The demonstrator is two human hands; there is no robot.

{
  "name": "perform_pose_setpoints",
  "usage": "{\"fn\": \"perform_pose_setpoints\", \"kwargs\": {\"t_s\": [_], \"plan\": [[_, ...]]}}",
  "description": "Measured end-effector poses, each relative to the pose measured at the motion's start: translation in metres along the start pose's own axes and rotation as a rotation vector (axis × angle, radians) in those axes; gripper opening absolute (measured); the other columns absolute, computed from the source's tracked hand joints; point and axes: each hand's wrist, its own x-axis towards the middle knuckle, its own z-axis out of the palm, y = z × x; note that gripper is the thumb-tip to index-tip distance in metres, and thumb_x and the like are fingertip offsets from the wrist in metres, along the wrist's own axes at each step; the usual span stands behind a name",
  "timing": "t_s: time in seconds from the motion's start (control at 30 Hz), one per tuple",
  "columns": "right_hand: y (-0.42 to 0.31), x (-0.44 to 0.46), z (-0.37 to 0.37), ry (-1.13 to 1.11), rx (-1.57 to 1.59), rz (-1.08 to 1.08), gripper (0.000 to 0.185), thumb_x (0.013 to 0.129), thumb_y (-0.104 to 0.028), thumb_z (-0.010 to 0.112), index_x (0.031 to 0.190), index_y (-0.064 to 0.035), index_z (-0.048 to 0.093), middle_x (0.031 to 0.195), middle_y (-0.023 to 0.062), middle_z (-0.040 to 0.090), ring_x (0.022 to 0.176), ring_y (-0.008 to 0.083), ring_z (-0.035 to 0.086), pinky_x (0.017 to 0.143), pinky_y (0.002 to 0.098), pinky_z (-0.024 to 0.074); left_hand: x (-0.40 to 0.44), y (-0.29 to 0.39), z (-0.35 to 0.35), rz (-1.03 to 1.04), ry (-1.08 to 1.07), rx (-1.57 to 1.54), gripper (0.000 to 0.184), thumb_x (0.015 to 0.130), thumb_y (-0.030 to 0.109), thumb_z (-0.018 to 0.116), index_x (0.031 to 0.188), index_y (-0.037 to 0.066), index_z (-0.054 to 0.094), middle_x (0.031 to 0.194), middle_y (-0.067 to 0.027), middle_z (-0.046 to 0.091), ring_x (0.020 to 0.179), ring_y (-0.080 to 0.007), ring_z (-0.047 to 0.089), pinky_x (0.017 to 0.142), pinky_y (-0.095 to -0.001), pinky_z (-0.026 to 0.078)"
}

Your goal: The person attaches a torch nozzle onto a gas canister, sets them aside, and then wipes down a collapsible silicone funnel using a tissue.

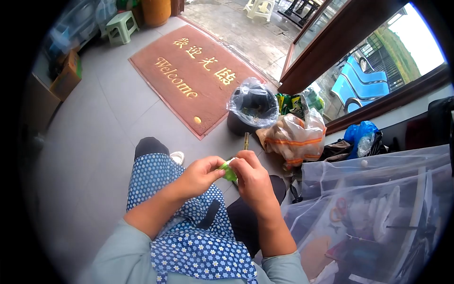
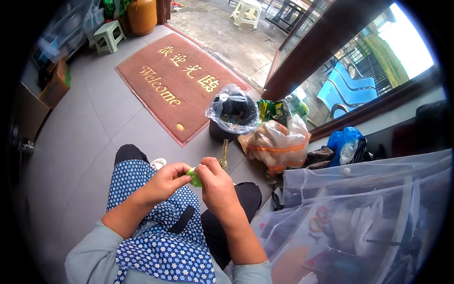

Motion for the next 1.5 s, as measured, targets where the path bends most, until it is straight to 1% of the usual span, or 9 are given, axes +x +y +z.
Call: {"fn": "perform_pose_setpoints", "kwargs": {"t_s": [0.1, 0.33, 0.5, 0.57, 0.7, 1.03, 1.17, 1.2, 1.5], "plan": [[0.0, -0.002, 0.012, -0.085, -0.121, -0.218, 0.016, 0.076, 0.001, 0.061, 0.092, 0.0008, 0.059, 0.102, 0.0148, 0.059, 0.088, 0.0312, 0.063, 0.075, 0.0395, 0.052, -0.004, -0.006, 0.0, 0.001, 0.086, 0.335, 0.015, 0.098, 0.009, 0.057, 0.104, -0.002, 0.065, 0.086, -0.0041, 0.066, 0.081, -0.0079, 0.057, 0.072, -0.0267, 0.049], [-0.002, 0.001, 0.013, -0.121, -0.05, -0.201, 0.02, 0.075, 0.005, 0.059, 0.095, 0.0006, 0.06, 0.102, 0.0158, 0.06, 0.089, 0.033, 0.063, 0.075, 0.0393, 0.0526, 0.001, -0.02, -0.005, 0.025, 0.081, 0.311, 0.015, 0.098, 0.009, 0.058, 0.107, -0.002, 0.063, 0.091, -0.0052, 0.067, 0.085, -0.0091, 0.059, 0.075, -0.0263, 0.049], [0.049, -0.003, 0.012, -0.019, 0.257, 0.106, 0.012, 0.085, 0.006, 0.064, 0.095, -0.0004, 0.062, 0.101, 0.009, 0.059, 0.085, 0.0203, 0.064, 0.072, 0.0293, 0.0506, 0.005, -0.017, -0.008, 0.014, 0.036, -0.075, 0.018, 0.096, 0.006, 0.06, 0.112, -0.003, 0.062, 0.105, -0.0069, 0.067, 0.098, -0.0119, 0.063, 0.09, -0.0263, 0.049], [0.068, -0.006, 0.016, -0.048, 0.372, 0.394, 0.011, 0.089, 0.001, 0.066, 0.099, -0.0007, 0.061, 0.099, 0.0066, 0.059, 0.084, 0.0159, 0.062, 0.071, 0.0282, 0.0504, 0.012, -0.003, -0.009, 0.038, 0.064, -0.098, 0.019, 0.096, 0.006, 0.061, 0.112, -0.002, 0.061, 0.106, -0.0069, 0.067, 0.099, -0.0119, 0.062, 0.091, -0.0268, 0.048], [0.058, 0.033, 0.008, 0.173, 0.979, 0.363, 0.013, 0.094, -0.005, 0.064, 0.106, -0.0032, 0.059, 0.105, -0.0001, 0.058, 0.081, 0.0062, 0.057, 0.067, 0.0207, 0.047, 0.043, 0.013, -0.03, 0.046, 0.029, -0.18, 0.021, 0.096, 0.01, 0.062, 0.114, 0.0, 0.06, 0.109, -0.0063, 0.065, 0.105, -0.0124, 0.059, 0.097, -0.0288, 0.045], [0.143, 0.107, 0.07, 0.224, 1.434, 0.594, 0.016, 0.094, -0.005, 0.063, 0.109, -0.0055, 0.058, 0.102, 0.0018, 0.065, 0.087, 0.0085, 0.061, 0.074, 0.0227, 0.0489, 0.165, -0.005, -0.093, 0.083, 0.018, -0.553, 0.016, 0.099, 0.018, 0.059, 0.108, 0.005, 0.059, 0.107, -0.0055, 0.065, 0.102, -0.0162, 0.06, 0.099, -0.0345, 0.043], [0.151, 0.102, 0.102, 0.175, 1.206, 0.628, 0.015, 0.092, -0.006, 0.067, 0.105, -0.005, 0.059, 0.103, 0.0005, 0.06, 0.089, 0.0081, 0.059, 0.076, 0.0223, 0.0485, 0.185, -0.025, -0.102, 0.127, 0.181, -0.71, 0.02, 0.098, 0.021, 0.061, 0.11, 0.006, 0.058, 0.105, -0.0065, 0.066, 0.099, -0.0174, 0.061, 0.094, -0.0329, 0.046], [0.145, 0.103, 0.103, 0.011, 1.102, 0.603, 0.015, 0.092, -0.006, 0.068, 0.104, -0.0039, 0.059, 0.104, 0.0011, 0.058, 0.089, 0.0082, 0.058, 0.077, 0.0219, 0.0484, 0.187, -0.023, -0.106, 0.07, 0.144, -0.74, 0.021, 0.097, 0.022, 0.061, 0.11, 0.006, 0.058, 0.105, -0.0066, 0.066, 0.097, -0.017, 0.061, 0.092, -0.0318, 0.048], [0.171, 0.123, 0.059, 0.465, 1.059, 0.541, 0.016, 0.096, -0.005, 0.061, 0.109, -0.0069, 0.053, 0.108, 0.0032, 0.057, 0.088, 0.0104, 0.057, 0.076, 0.0235, 0.049, 0.194, -0.012, -0.111, -0.027, 0.077, -0.952, 0.025, 0.096, 0.012, 0.059, 0.12, 0.008, 0.055, 0.12, -0.0062, 0.061, 0.11, -0.0168, 0.057, 0.099, -0.0357, 0.045]]}}
